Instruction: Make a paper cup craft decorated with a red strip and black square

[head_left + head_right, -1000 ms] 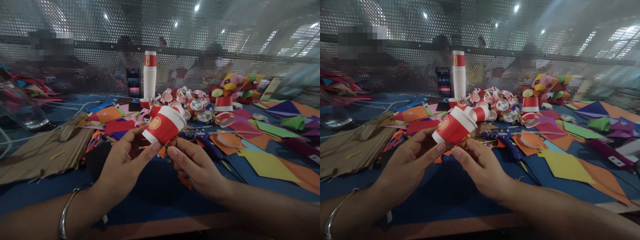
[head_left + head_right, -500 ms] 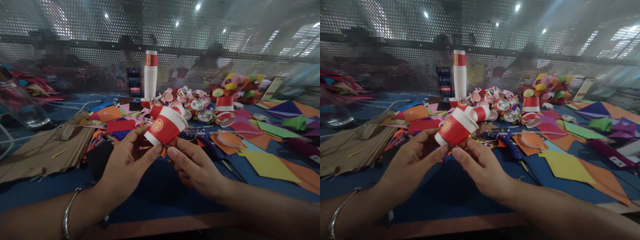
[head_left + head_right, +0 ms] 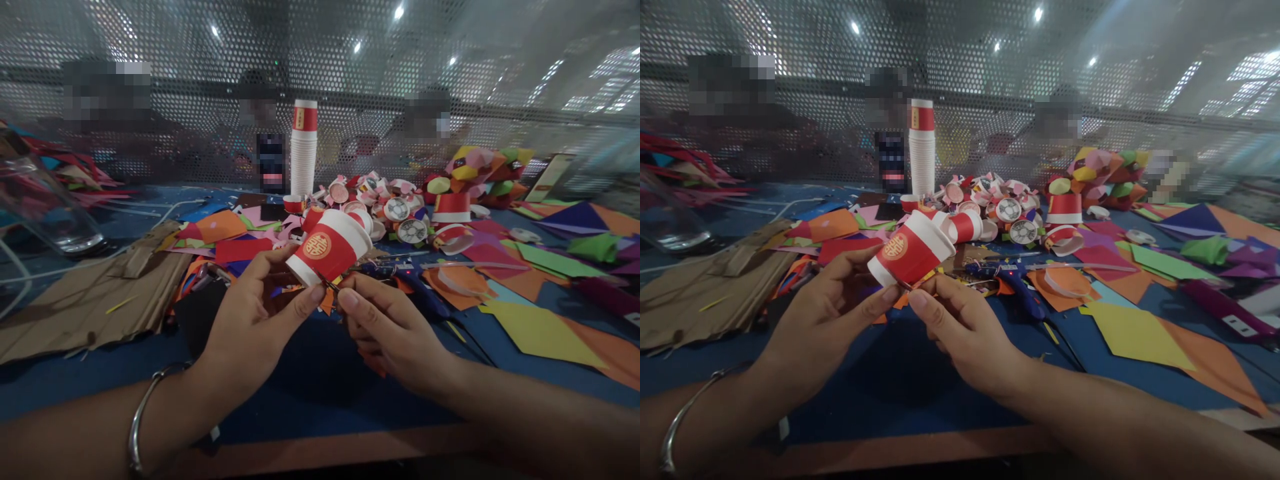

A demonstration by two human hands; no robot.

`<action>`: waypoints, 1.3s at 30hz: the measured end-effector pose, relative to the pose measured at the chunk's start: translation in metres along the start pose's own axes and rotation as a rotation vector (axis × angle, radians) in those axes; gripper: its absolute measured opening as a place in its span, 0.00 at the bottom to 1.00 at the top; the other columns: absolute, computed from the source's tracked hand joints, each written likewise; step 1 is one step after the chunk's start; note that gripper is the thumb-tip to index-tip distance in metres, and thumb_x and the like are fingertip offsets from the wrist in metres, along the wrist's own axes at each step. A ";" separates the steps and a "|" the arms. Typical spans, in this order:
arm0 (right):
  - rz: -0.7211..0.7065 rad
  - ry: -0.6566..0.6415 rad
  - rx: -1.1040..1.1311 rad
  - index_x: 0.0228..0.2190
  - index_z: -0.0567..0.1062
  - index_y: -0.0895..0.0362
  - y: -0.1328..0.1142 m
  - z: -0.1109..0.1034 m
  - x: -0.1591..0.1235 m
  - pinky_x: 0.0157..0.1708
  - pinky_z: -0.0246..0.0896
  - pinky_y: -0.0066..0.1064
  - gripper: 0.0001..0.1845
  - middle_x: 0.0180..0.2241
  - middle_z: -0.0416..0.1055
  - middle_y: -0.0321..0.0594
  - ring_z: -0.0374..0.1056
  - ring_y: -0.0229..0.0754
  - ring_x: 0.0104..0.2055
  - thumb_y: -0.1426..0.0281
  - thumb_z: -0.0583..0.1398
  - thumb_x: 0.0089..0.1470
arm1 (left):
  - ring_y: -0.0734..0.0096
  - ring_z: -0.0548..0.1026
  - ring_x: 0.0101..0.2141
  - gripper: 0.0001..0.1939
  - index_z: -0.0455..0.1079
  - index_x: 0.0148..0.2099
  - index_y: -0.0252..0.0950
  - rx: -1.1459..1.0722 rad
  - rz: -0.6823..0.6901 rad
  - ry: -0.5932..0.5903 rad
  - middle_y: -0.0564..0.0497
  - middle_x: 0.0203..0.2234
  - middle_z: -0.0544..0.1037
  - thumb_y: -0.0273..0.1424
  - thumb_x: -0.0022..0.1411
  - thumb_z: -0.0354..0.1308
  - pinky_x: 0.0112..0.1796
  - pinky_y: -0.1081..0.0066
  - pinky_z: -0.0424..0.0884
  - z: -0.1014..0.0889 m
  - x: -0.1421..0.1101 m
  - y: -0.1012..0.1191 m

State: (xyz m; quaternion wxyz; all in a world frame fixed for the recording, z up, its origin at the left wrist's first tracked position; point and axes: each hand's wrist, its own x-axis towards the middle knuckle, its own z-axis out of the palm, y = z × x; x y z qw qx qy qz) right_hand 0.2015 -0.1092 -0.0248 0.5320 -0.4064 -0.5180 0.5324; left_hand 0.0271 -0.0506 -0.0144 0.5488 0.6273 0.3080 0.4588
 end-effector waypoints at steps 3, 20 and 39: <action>0.027 -0.010 0.031 0.30 0.65 0.53 0.001 0.000 -0.002 0.15 0.38 0.22 0.23 0.19 0.48 0.21 0.39 0.28 0.17 0.50 0.63 0.65 | 0.58 0.82 0.50 0.28 0.68 0.59 0.36 0.028 0.029 -0.003 0.43 0.52 0.82 0.36 0.61 0.73 0.51 0.60 0.80 0.000 -0.001 0.000; 0.038 0.015 0.002 0.32 0.68 0.54 0.002 0.000 -0.001 0.15 0.36 0.22 0.22 0.22 0.51 0.24 0.41 0.29 0.20 0.48 0.63 0.63 | 0.60 0.81 0.47 0.26 0.68 0.58 0.39 0.034 -0.022 -0.019 0.43 0.51 0.81 0.41 0.62 0.71 0.47 0.61 0.80 0.001 -0.001 -0.003; 0.019 -0.023 0.039 0.32 0.67 0.54 0.002 0.000 0.000 0.15 0.37 0.22 0.22 0.22 0.52 0.24 0.42 0.27 0.18 0.50 0.63 0.65 | 0.60 0.83 0.44 0.25 0.69 0.55 0.36 0.046 0.003 0.062 0.44 0.47 0.83 0.38 0.61 0.72 0.39 0.67 0.81 0.003 -0.003 0.006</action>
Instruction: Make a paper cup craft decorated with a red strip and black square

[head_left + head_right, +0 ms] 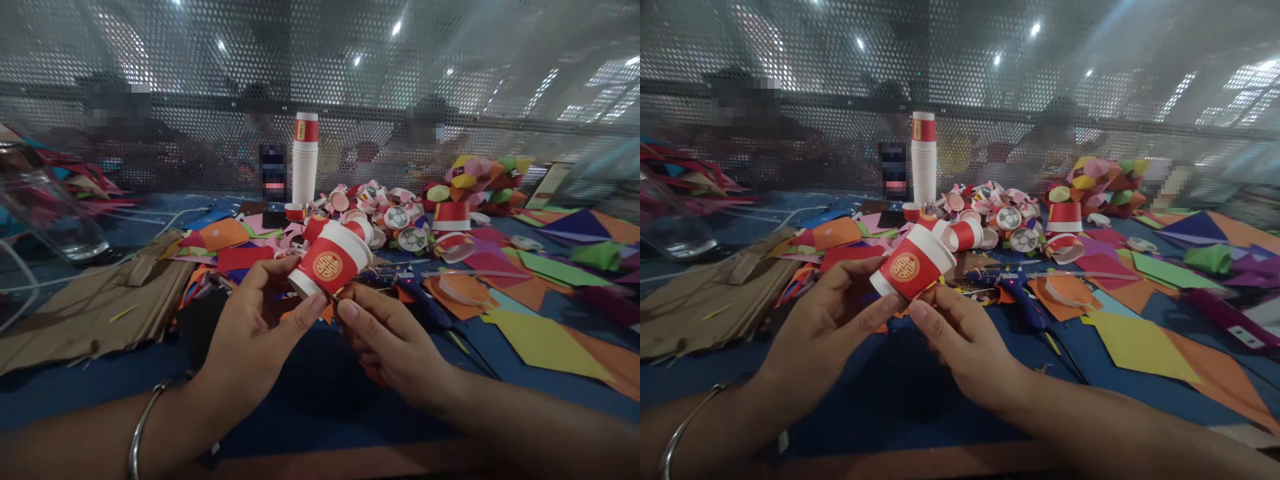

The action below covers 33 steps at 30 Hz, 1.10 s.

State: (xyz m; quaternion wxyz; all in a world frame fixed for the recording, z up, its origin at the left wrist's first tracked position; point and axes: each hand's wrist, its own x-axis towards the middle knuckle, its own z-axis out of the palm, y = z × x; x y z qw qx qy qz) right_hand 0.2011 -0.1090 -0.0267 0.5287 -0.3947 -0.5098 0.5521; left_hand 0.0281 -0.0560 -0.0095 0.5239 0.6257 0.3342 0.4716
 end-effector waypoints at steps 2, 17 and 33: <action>-0.001 0.007 -0.020 0.33 0.67 0.54 0.001 0.000 0.000 0.15 0.38 0.22 0.21 0.22 0.53 0.24 0.43 0.27 0.19 0.50 0.62 0.66 | 0.61 0.83 0.44 0.23 0.69 0.53 0.37 -0.007 0.011 0.009 0.45 0.46 0.83 0.37 0.61 0.72 0.41 0.66 0.81 0.001 -0.001 -0.001; -0.042 0.014 -0.099 0.30 0.66 0.53 0.000 -0.002 0.001 0.17 0.41 0.25 0.23 0.21 0.53 0.25 0.45 0.30 0.20 0.49 0.62 0.65 | 0.62 0.82 0.48 0.25 0.67 0.55 0.36 0.016 0.091 0.017 0.44 0.50 0.80 0.34 0.60 0.72 0.47 0.64 0.80 -0.001 0.001 -0.003; -0.028 0.006 -0.129 0.32 0.67 0.53 0.003 -0.003 0.000 0.17 0.40 0.26 0.21 0.21 0.50 0.24 0.42 0.30 0.19 0.50 0.59 0.68 | 0.59 0.79 0.52 0.27 0.65 0.57 0.40 0.106 0.137 0.010 0.45 0.54 0.77 0.38 0.62 0.72 0.52 0.56 0.77 -0.003 -0.002 -0.012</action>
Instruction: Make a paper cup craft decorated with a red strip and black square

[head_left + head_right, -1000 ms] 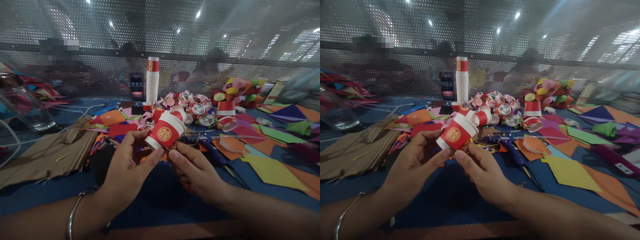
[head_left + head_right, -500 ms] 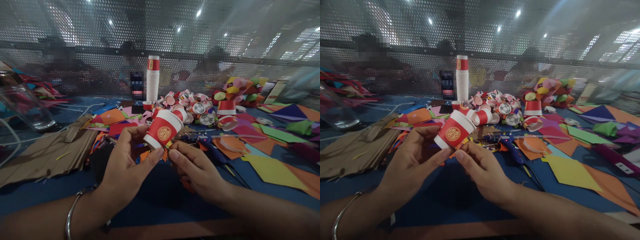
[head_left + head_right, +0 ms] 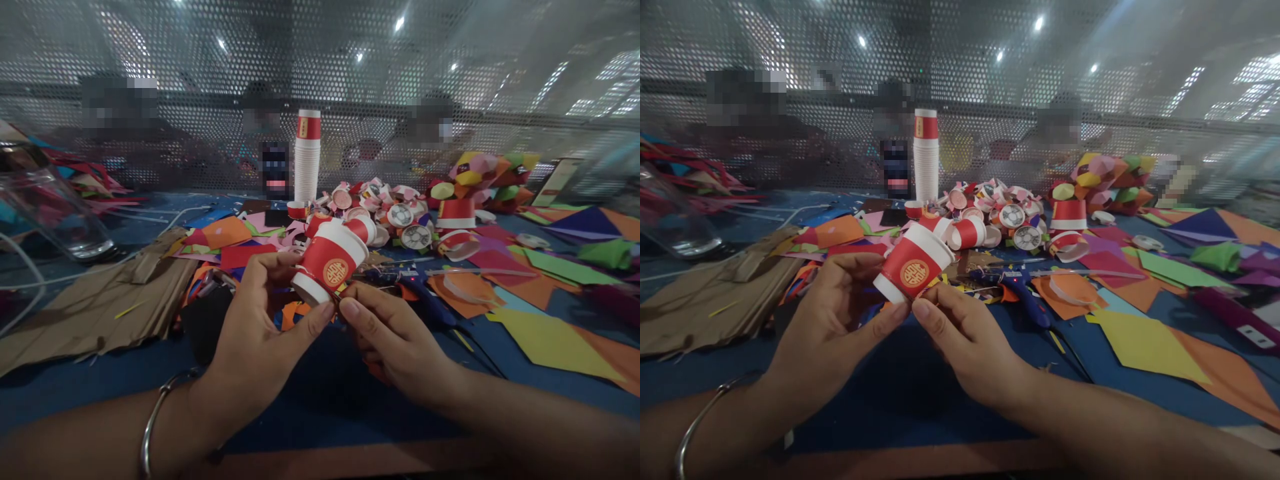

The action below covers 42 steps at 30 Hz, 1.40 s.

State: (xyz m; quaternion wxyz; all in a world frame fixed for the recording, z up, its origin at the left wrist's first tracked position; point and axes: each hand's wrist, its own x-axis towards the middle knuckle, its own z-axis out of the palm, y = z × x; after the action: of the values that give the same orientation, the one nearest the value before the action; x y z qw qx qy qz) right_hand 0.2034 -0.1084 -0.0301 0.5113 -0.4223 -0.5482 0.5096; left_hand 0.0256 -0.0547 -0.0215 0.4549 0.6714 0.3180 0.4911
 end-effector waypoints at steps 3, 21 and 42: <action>-0.002 -0.003 -0.002 0.31 0.66 0.52 0.000 0.000 0.000 0.18 0.40 0.26 0.21 0.20 0.50 0.24 0.43 0.30 0.19 0.50 0.60 0.68 | 0.56 0.79 0.53 0.28 0.64 0.58 0.40 -0.011 0.009 0.004 0.44 0.54 0.77 0.37 0.61 0.73 0.53 0.53 0.76 -0.001 0.000 0.000; 0.003 0.024 -0.034 0.30 0.65 0.53 -0.001 -0.001 0.001 0.17 0.39 0.25 0.23 0.21 0.50 0.24 0.42 0.31 0.19 0.49 0.60 0.67 | 0.58 0.77 0.53 0.29 0.63 0.58 0.41 0.015 -0.009 -0.013 0.46 0.53 0.75 0.37 0.61 0.73 0.53 0.56 0.75 0.000 0.002 0.000; -0.178 0.354 -0.065 0.42 0.72 0.53 -0.008 -0.022 0.012 0.17 0.36 0.27 0.20 0.24 0.57 0.25 0.42 0.30 0.21 0.54 0.69 0.59 | 0.54 0.77 0.53 0.27 0.65 0.56 0.42 0.053 -0.067 -0.069 0.44 0.53 0.75 0.39 0.60 0.71 0.53 0.51 0.76 -0.005 0.002 0.001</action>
State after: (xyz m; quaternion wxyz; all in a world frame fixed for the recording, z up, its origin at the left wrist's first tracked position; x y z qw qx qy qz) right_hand 0.2239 -0.0951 -0.0219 0.6288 -0.4714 -0.5010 0.3625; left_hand 0.0216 -0.0524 -0.0194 0.4637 0.6889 0.3373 0.4435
